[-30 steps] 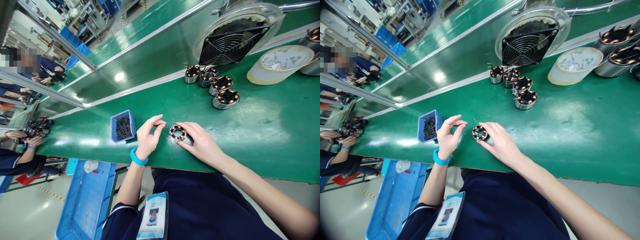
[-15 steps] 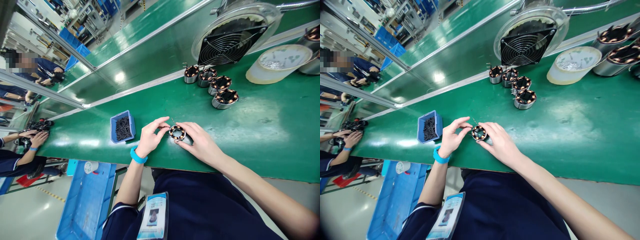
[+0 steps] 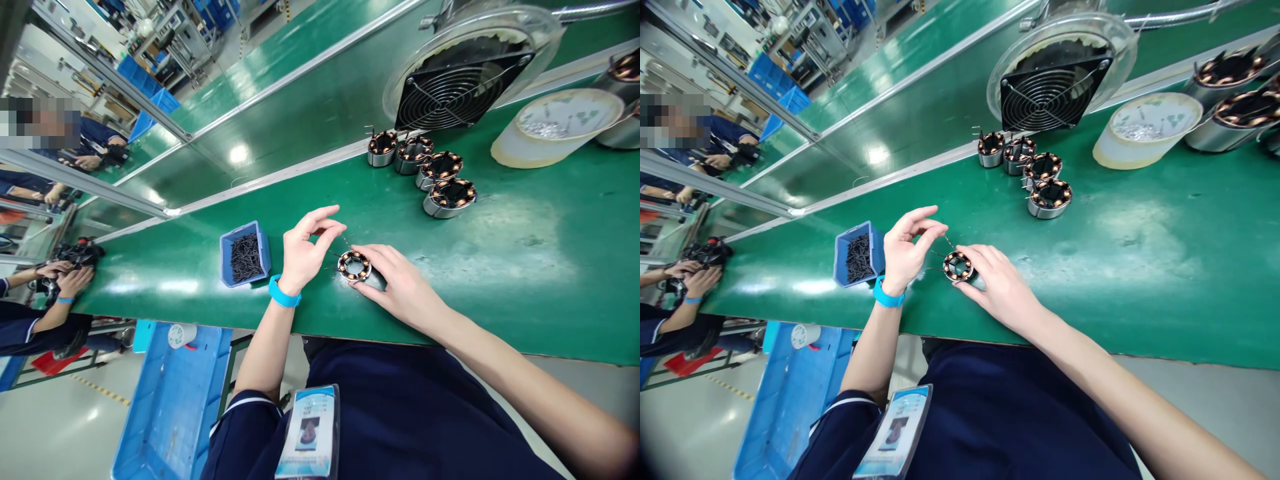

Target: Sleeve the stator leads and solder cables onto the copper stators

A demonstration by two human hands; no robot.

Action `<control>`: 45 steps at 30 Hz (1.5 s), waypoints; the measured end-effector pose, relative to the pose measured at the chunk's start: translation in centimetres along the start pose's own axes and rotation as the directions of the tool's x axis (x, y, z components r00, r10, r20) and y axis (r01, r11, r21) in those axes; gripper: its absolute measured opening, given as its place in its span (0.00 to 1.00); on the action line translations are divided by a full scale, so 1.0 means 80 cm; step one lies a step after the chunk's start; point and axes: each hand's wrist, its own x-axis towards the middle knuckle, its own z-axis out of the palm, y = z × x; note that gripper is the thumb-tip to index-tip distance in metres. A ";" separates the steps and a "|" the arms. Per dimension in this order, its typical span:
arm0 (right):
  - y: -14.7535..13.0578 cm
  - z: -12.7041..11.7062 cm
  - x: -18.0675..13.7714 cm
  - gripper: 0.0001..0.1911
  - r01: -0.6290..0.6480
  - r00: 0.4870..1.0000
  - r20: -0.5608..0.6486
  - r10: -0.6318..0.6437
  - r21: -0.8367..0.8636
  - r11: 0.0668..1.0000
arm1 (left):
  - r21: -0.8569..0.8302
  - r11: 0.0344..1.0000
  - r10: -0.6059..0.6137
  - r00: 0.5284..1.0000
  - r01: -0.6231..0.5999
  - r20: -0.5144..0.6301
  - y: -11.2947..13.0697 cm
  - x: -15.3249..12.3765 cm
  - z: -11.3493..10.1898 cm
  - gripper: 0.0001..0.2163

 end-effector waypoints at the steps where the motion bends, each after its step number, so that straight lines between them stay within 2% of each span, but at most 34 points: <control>1: 0.000 0.000 0.000 0.25 0.002 1.000 0.001 -0.002 0.001 1.000 | 0.004 1.000 0.008 1.000 -0.008 0.013 0.002 0.001 0.002 0.13; 13: 0.001 0.000 0.001 0.25 -0.002 1.000 0.007 0.002 0.013 1.000 | 0.091 0.995 0.042 0.997 -0.048 0.064 0.010 0.001 -0.005 0.12; 26: 0.002 0.001 -0.001 0.25 0.005 1.000 0.005 -0.005 0.010 1.000 | 0.061 0.996 0.057 0.991 -0.065 0.122 0.009 0.005 -0.003 0.12; 31: 0.002 0.001 -0.001 0.25 0.004 1.000 0.003 -0.004 0.001 1.000 | 0.071 0.997 -0.016 0.979 0.001 0.204 0.013 0.008 -0.008 0.12; 37: 0.001 0.002 -0.002 0.32 0.014 1.000 -0.023 -0.015 -0.037 0.999 | 0.102 0.995 -0.020 0.989 0.005 0.148 0.020 0.013 -0.009 0.11; 41: 0.002 0.004 -0.002 0.33 -0.004 0.998 -0.059 0.002 -0.043 0.999 | 0.193 0.978 -0.121 0.971 0.081 0.207 0.026 0.012 -0.009 0.09; 45: 0.001 0.004 0.000 0.27 -0.016 0.998 -0.061 0.014 -0.036 0.999 | 0.215 0.960 -0.232 0.942 0.182 0.241 0.030 0.013 -0.012 0.10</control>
